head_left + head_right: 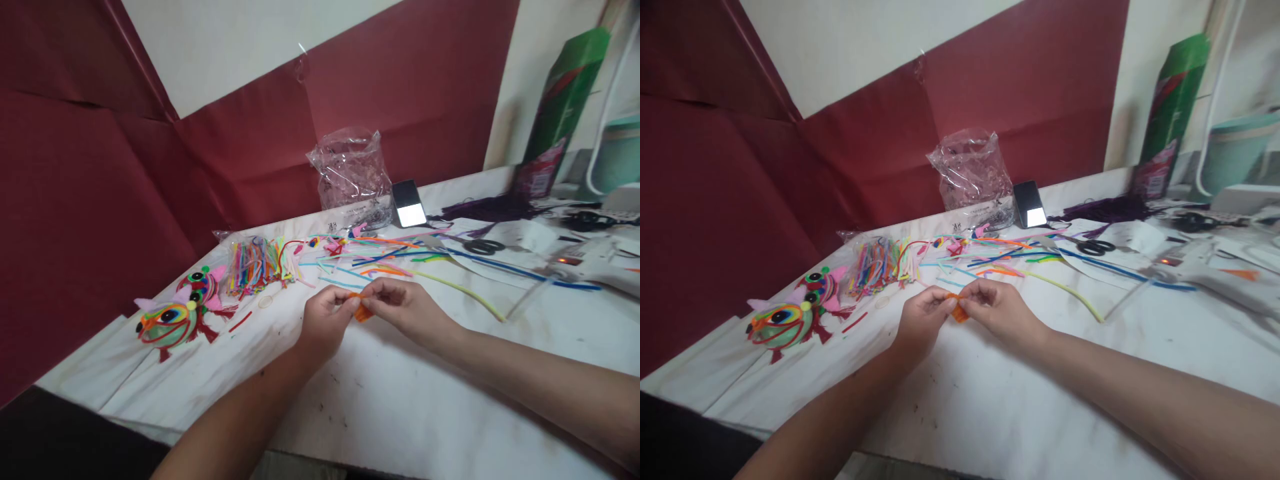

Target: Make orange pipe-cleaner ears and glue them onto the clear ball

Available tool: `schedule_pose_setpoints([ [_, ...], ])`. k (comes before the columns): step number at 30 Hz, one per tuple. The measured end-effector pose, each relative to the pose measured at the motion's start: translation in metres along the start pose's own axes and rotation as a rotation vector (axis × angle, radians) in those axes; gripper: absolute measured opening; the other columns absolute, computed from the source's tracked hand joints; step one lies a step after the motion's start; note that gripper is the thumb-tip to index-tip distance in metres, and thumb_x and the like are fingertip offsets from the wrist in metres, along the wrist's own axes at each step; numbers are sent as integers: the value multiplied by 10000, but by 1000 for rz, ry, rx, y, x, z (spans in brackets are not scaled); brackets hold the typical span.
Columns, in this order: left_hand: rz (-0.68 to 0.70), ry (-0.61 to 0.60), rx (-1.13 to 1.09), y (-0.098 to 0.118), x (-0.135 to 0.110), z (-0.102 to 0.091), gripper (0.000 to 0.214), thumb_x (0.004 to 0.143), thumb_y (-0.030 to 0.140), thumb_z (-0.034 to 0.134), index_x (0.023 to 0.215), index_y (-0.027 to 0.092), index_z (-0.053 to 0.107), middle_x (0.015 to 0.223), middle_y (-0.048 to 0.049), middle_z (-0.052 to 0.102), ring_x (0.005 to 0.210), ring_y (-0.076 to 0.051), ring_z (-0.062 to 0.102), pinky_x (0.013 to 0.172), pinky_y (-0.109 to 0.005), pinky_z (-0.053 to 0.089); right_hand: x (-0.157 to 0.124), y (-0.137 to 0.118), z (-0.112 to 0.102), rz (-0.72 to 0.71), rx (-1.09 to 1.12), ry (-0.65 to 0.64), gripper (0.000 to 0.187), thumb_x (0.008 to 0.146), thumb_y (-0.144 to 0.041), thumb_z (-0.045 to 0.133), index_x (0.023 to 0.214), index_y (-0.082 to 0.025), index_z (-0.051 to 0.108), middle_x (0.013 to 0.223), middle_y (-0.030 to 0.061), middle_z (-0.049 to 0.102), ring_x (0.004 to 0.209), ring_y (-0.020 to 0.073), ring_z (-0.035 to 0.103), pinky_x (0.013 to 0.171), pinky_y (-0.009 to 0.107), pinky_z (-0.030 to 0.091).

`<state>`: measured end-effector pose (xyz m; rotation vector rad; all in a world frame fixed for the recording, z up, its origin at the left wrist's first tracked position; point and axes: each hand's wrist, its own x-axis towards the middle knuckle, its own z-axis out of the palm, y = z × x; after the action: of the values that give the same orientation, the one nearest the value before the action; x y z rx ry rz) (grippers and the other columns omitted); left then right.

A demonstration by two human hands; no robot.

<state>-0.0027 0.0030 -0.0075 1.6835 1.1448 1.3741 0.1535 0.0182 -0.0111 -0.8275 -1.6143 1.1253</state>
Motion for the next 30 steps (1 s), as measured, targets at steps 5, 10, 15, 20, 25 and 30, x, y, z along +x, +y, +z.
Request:
schedule_pose_setpoints([
  [5,4,-1,17,-2,1,0,119,726,259,605,728,143,631,720,-31,624,699,-139,564,688,-263,445,-1,0,-1,-15,-38,0,191,730,-363,591,735,-171,595,714,45,660,688,184,613,670,327,479],
  [10,-7,-5,28,0,1,2,96,717,233,600,723,139,621,701,-29,617,678,-136,557,673,-262,443,-2,-2,0,-45,-140,25,173,740,-344,564,741,-173,595,701,48,654,680,191,608,665,336,466],
  [15,29,-6,96,2,0,1,75,712,212,589,693,140,598,681,-17,589,671,-129,537,671,-256,432,-3,-1,1,-62,-164,32,167,739,-331,559,744,-170,604,725,50,642,703,191,599,677,332,462],
  [20,49,-16,123,1,1,0,78,723,217,568,681,151,576,667,2,562,652,-119,515,657,-244,417,-1,-2,0,-12,-22,7,183,762,-332,531,707,-172,600,705,28,638,687,160,593,668,292,464],
  [25,68,-9,135,0,2,-1,58,708,183,549,657,155,544,646,11,533,637,-113,491,632,-238,403,-1,-3,0,-20,-59,12,146,718,-311,572,689,-171,597,681,24,631,663,159,579,651,296,458],
  [30,137,-3,239,3,1,-1,66,684,147,530,622,161,515,625,21,506,620,-107,471,618,-235,394,-2,-5,2,-6,-99,24,135,708,-298,562,669,-172,592,664,19,619,643,148,556,623,279,438],
])
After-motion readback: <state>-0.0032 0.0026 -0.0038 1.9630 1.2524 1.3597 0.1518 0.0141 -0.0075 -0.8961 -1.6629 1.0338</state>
